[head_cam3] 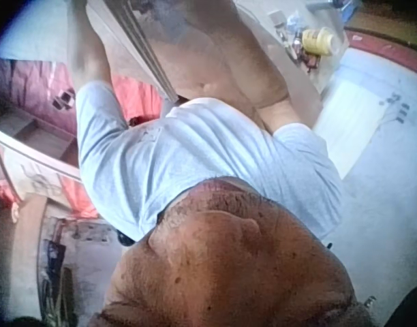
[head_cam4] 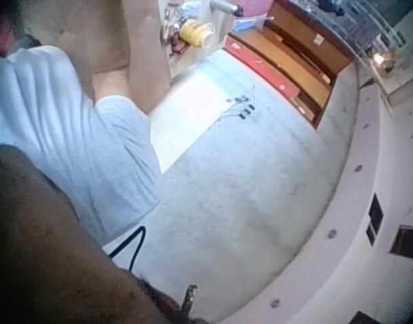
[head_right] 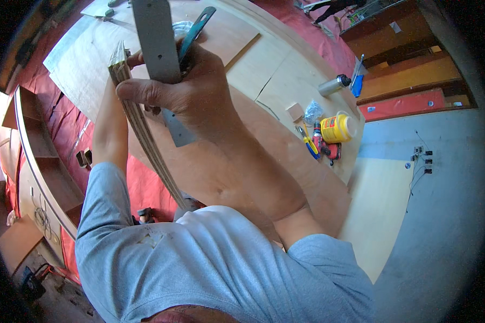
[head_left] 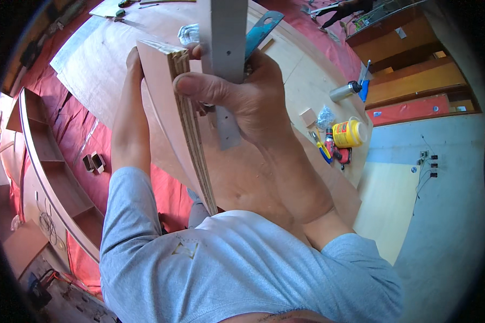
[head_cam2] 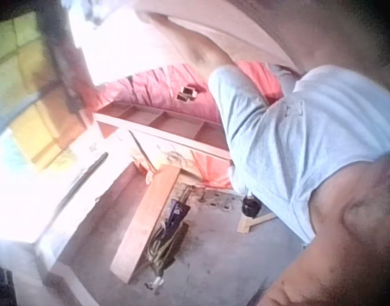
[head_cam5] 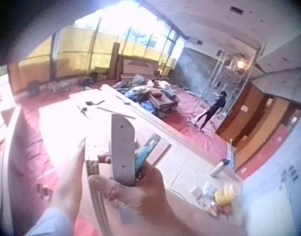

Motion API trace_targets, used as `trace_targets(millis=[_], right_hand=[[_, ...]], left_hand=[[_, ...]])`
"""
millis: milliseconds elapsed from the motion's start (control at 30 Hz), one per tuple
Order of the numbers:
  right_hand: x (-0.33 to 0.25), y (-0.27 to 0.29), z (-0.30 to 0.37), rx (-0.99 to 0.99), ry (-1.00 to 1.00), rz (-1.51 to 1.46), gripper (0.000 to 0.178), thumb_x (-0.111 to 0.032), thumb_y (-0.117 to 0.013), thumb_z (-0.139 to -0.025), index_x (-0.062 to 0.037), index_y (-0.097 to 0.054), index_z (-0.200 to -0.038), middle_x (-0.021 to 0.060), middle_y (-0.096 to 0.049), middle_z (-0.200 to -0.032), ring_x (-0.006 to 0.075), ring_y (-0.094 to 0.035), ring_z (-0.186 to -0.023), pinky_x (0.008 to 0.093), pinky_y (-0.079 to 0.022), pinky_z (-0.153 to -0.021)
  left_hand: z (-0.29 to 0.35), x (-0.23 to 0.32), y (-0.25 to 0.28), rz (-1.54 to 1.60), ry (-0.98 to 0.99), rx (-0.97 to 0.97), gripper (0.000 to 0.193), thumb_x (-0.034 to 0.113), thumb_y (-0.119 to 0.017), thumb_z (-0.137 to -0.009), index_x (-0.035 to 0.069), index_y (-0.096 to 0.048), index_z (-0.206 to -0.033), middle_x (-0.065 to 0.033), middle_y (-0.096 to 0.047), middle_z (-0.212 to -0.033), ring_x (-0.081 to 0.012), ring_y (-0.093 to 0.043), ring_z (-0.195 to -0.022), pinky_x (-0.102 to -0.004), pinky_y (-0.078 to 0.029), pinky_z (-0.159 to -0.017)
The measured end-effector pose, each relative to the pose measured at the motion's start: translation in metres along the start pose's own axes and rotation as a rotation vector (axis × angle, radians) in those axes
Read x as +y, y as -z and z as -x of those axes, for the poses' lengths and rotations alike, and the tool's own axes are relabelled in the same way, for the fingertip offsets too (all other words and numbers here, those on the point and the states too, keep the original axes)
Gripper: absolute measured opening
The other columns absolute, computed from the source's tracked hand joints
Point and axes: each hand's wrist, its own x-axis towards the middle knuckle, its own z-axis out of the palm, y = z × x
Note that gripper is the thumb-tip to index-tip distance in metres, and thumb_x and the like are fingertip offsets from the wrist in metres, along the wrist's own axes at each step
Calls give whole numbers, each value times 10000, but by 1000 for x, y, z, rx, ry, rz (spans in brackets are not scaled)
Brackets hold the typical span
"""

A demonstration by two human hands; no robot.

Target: The person trims wood panels using a utility knife and a straight edge, then moves and positions various plywood pieces for assembly on a covered floor.

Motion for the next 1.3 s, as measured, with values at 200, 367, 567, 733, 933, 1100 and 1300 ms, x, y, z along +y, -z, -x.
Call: trace_targets(millis=[200, 367, 567, 733, 933, 1100, 1300], right_hand=[[4, -5, 2, -36, 126, 59, 430, -168, -944, -766, 9, -716, -1085, 41, -699, -752, 85, -630, -613, 236, -486, -540], [4, -8, 5, -43, 88, 36, 428, -187, -949, -764, 9, -715, -1063, 35, -688, -744, 79, -628, -622, 235, -490, -545], [4, -11, 7, -46, 82, 46, 409, -175, -942, -771, 22, -712, -1047, 51, -709, -791, 80, -649, -659, 237, -527, -582], [4, -13, 7, -54, 73, 23, 439, -198, -956, -751, 30, -711, -1036, 70, -718, -814, 103, -670, -687, 252, -549, -606], [4, -14, 9, -65, 50, 42, 474, -224, -970, -728, 40, -704, -1018, 81, -722, -838, 121, -680, -696, 271, -566, -621], [5, -15, 9, -54, 43, -17, 525, -237, -986, -702, 38, -691, -1037, 88, -728, -867, 123, -687, -721, 276, -576, -650], [5, -20, 6, -45, 109, -5, 534, -226, -993, -687, 37, -692, -1041, 100, -741, -922, 134, -697, -796, 290, -588, -721]], left_hand=[[2, 3, 3, -18, 4, 13, 391, 314, -529, -1005, -18, -677, -1150, -174, -730, -1061, -283, -710, -883, -418, -579, -788], [6, 2, 7, -29, 1, 37, 388, 311, -529, -1006, -19, -676, -1149, -174, -729, -1061, -283, -710, -886, -419, -579, -790], [7, 6, 6, -55, -5, 43, 385, 307, -528, -1006, -20, -675, -1148, -175, -728, -1061, -284, -709, -889, -420, -579, -793], [14, 8, 6, -75, -4, 41, 383, 304, -528, -1006, -20, -674, -1147, -175, -728, -1061, -284, -708, -891, -421, -578, -794], [23, 5, 6, -83, -9, 49, 380, 301, -527, -1006, -21, -672, -1145, -176, -727, -1061, -284, -707, -894, -422, -578, -797], [26, 6, 6, -89, -10, 53, 377, 298, -527, -1007, -22, -671, -1144, -176, -726, -1060, -285, -706, -896, -423, -578, -799], [29, 5, 6, -97, -14, 62, 374, 294, -526, -1007, -23, -670, -1143, -177, -725, -1060, -285, -705, -899, -423, -577, -801]])
